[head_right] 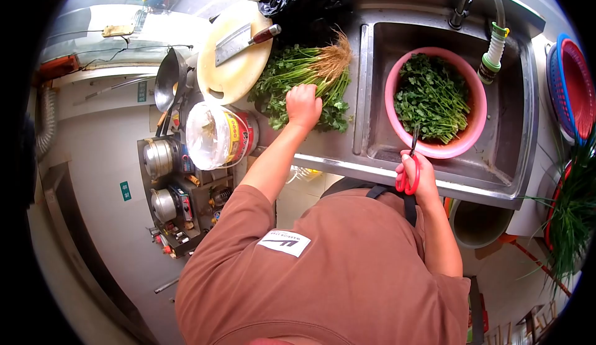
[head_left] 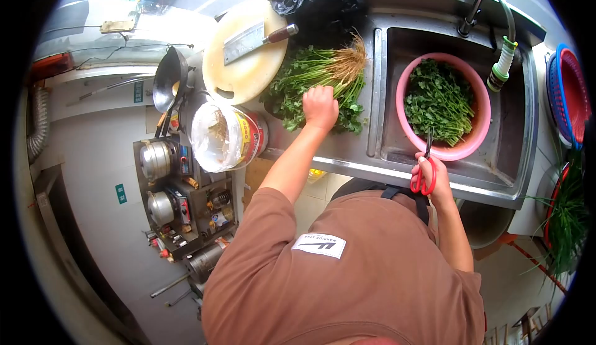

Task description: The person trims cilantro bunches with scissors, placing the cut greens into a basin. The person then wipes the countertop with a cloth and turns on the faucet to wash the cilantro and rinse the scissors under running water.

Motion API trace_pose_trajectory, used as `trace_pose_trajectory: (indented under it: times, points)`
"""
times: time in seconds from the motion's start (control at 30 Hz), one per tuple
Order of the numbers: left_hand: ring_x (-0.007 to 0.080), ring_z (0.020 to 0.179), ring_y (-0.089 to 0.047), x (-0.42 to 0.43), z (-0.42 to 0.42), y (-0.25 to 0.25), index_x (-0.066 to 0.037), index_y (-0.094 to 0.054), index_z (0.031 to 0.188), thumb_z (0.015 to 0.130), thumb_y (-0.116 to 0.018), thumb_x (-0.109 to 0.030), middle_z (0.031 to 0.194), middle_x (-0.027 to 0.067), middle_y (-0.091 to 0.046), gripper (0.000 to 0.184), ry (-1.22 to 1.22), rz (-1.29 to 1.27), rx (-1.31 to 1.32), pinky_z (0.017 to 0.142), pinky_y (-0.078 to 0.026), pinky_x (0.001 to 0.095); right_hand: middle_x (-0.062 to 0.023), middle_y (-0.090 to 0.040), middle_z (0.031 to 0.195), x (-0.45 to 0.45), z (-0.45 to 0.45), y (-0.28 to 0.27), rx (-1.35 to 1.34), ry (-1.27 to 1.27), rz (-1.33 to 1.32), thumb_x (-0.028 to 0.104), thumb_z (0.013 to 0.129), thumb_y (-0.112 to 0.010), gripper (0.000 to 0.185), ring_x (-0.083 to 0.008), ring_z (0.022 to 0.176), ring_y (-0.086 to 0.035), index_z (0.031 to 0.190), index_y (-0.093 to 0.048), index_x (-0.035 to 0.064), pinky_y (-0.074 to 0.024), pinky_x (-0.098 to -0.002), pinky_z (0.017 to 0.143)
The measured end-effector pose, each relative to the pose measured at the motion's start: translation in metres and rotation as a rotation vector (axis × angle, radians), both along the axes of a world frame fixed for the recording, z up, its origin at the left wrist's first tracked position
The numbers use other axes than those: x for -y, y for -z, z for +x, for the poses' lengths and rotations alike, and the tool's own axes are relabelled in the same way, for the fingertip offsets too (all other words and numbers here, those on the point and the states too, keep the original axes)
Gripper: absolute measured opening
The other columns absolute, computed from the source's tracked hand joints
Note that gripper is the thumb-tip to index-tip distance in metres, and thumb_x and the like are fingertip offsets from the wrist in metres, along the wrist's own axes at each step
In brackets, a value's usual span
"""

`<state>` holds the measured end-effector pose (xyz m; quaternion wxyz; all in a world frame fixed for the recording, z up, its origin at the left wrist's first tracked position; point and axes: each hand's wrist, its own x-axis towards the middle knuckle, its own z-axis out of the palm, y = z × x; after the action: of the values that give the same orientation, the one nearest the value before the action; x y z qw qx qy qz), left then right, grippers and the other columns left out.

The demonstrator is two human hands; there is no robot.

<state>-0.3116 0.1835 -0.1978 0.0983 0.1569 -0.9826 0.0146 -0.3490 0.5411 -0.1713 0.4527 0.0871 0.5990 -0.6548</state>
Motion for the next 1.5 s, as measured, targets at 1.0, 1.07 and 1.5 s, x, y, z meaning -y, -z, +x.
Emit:
trace_pose_trajectory:
  times: [1.0, 1.07, 1.5]
  points:
    - [0.0225, 0.068, -0.061, 0.096, 0.242, -0.212, 0.000, -0.054, 0.115, 0.098, -0.050, -0.028, 0.085, 0.0118, -0.062, 0.034, -0.523, 1.894, -1.091, 0.073, -0.055, 0.0404, -0.0047, -0.058, 0.075, 0.235, 0.033, -0.097, -0.297, -0.778, -0.241, 0.022, 0.097, -0.057, 0.034, -0.0096, 0.055, -0.056, 0.122, -0.053, -0.0011, -0.0455, -0.0237, 0.046]
    - [0.0153, 0.063, -0.058, 0.101, 0.256, -0.220, 0.000, -0.055, 0.111, 0.100, -0.054, -0.030, 0.082, 0.0080, -0.061, 0.032, -0.654, 1.770, -1.045, 0.066, -0.054, 0.0340, -0.0054, -0.059, 0.075, 0.283, 0.047, -0.113, -0.616, -0.960, -0.306, 0.023, 0.096, -0.059, 0.035, -0.0101, 0.059, -0.056, 0.119, -0.055, -0.0026, -0.0467, -0.0248, 0.052]
    - [0.0079, 0.058, -0.055, 0.154, 0.302, -0.214, -0.002, -0.061, 0.105, 0.099, -0.056, -0.017, 0.081, 0.0041, -0.064, 0.017, -0.614, 1.804, -0.750, 0.057, -0.050, 0.0249, -0.0078, -0.060, 0.072, 0.453, 0.129, -0.175, -0.748, -1.421, -0.375, 0.032, 0.092, -0.062, 0.036, -0.0143, 0.070, -0.056, 0.092, -0.062, -0.0035, -0.0469, -0.0321, 0.068]
